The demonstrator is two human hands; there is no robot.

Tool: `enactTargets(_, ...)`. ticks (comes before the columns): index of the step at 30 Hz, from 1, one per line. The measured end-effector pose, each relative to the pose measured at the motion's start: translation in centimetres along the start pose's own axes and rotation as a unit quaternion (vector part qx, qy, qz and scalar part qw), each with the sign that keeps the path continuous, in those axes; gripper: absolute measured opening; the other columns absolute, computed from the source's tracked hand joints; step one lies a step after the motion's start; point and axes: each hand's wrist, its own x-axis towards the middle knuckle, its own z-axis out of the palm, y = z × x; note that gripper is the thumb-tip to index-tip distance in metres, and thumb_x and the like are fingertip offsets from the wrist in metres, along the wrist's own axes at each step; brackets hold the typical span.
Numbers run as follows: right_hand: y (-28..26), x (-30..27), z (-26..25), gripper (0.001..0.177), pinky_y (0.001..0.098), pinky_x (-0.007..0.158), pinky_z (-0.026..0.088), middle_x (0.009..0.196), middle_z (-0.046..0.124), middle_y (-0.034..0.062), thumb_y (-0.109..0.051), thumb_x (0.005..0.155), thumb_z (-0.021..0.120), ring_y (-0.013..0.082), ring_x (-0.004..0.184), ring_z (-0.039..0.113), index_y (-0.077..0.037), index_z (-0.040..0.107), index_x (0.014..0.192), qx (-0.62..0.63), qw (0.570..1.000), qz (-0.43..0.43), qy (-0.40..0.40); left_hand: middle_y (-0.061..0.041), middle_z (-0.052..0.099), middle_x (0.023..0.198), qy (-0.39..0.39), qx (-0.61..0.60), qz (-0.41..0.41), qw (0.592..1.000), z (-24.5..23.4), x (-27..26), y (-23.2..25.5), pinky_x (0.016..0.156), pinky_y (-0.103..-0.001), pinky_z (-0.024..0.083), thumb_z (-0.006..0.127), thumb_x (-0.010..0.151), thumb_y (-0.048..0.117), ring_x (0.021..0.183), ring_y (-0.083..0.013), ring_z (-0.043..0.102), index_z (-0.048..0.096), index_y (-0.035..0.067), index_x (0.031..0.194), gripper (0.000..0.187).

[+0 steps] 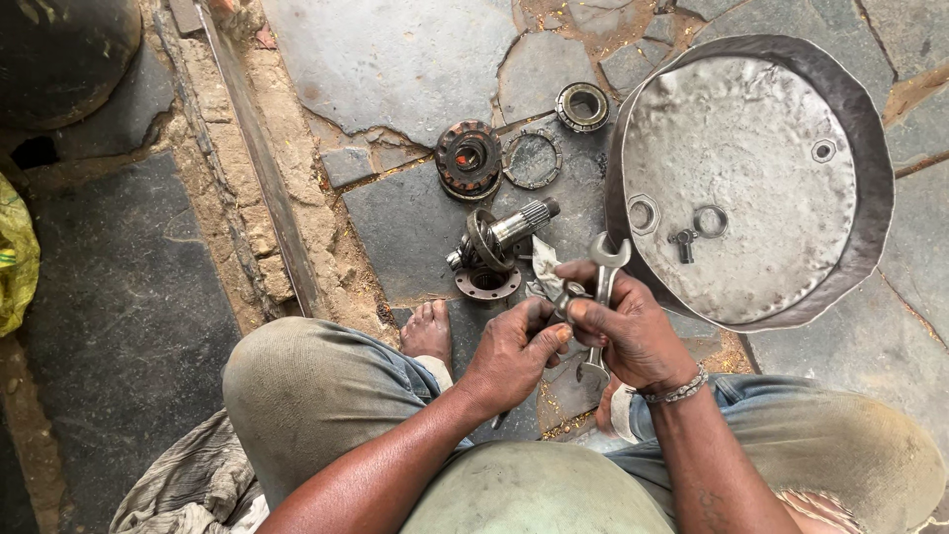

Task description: The person wipes mechanical axle and gear components with a cloth, uses a wrench to probe and turn parts of the assembly, and handles various bearings and circular metal components by hand.

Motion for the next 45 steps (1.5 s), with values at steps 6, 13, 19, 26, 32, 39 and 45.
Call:
enactTargets(6, 0.8, 0.5, 0.2, 0.032, 0.021, 0.051, 0.04, 0.077, 0.063, 0.0006, -0.001, 0.087, 0.076, 0.0057, 0.059, 0.051, 0.0, 0.061, 0.116, -0.021, 0.999, -0.031, 0.033, -0.003, 0.07, 0.084, -0.003, 0.008, -0.005, 1.0, 0.1, -0.1, 0.1, 0.068, -0.027, 0.058, 0.066, 0.099, 0.024, 0.073, -0.0071, 0.065, 0.063, 0.002, 0.109, 0.025)
enactTargets(13, 0.4, 0.5, 0.1, 0.032, 0.0213, 0.05, 0.039, 0.077, 0.061, 0.0007, -0.003, 0.089, 0.075, 0.006, 0.058, 0.049, 0.001, 0.06, 0.117, 0.008, 0.999, -0.004, 0.034, -0.004, 0.069, 0.082, 0.005, 0.023, -0.015, 1.0, 0.2, 0.1, 0.2, 0.066, -0.028, 0.058, 0.068, 0.097, 0.024, 0.071, -0.0078, 0.065, 0.062, 0.002, 0.108, 0.025)
enactTargets(19, 0.4, 0.1, -0.5, 0.034, 0.0204, 0.051, 0.039, 0.075, 0.059, -0.0009, -0.007, 0.088, 0.076, 0.0046, 0.058, 0.048, 0.001, 0.066, 0.119, 0.046, 0.999, 0.018, -0.013, -0.004, 0.069, 0.082, 0.002, 0.023, -0.008, 1.0, 0.2, 0.0, -0.3, 0.066, -0.027, 0.057, 0.067, 0.098, 0.024, 0.071, -0.0069, 0.065, 0.061, 0.002, 0.107, 0.024)
enactTargets(26, 0.5, 0.4, -0.3, 0.03, 0.0206, 0.047, 0.038, 0.075, 0.062, -0.0011, -0.006, 0.085, 0.077, 0.0052, 0.054, 0.047, -0.002, 0.066, 0.112, -0.002, 1.0, 0.008, 0.026, -0.004, 0.067, 0.08, 0.006, 0.054, -0.017, 0.998, 0.2, -0.1, -0.1, 0.062, -0.028, 0.056, 0.069, 0.097, 0.026, 0.068, -0.0073, 0.063, 0.062, 0.001, 0.106, 0.027)
enactTargets(32, 0.5, 0.4, -0.3, 0.029, 0.0215, 0.049, 0.041, 0.074, 0.062, 0.0005, -0.001, 0.084, 0.077, 0.0063, 0.056, 0.051, -0.001, 0.064, 0.11, -0.021, 0.999, -0.023, 0.041, -0.005, 0.069, 0.078, 0.011, 0.067, 0.005, 0.998, 0.2, 0.0, 0.1, 0.063, -0.029, 0.056, 0.071, 0.096, 0.027, 0.068, -0.0085, 0.064, 0.063, 0.001, 0.106, 0.029)
enactTargets(39, -0.4, -0.1, -0.4, 0.029, 0.0199, 0.05, 0.042, 0.075, 0.064, 0.0007, 0.0, 0.083, 0.076, 0.0051, 0.056, 0.052, 0.0, 0.069, 0.111, -0.037, 0.999, 0.014, 0.028, -0.005, 0.07, 0.081, 0.005, 0.08, -0.023, 0.997, 0.1, -0.1, 0.6, 0.066, -0.03, 0.058, 0.07, 0.096, 0.028, 0.071, -0.009, 0.067, 0.063, 0.003, 0.108, 0.029)
enactTargets(45, 0.9, 0.5, -0.6, 0.027, 0.0222, 0.051, 0.044, 0.078, 0.064, -0.0003, 0.003, 0.083, 0.08, 0.0063, 0.061, 0.055, -0.004, 0.061, 0.101, -0.125, 0.983, -0.074, 0.11, -0.006, 0.071, 0.087, -0.001, 0.1, 0.026, 0.995, 0.1, -0.2, -0.1, 0.075, -0.032, 0.058, 0.071, 0.095, 0.025, 0.081, -0.0118, 0.068, 0.064, 0.002, 0.107, 0.027)
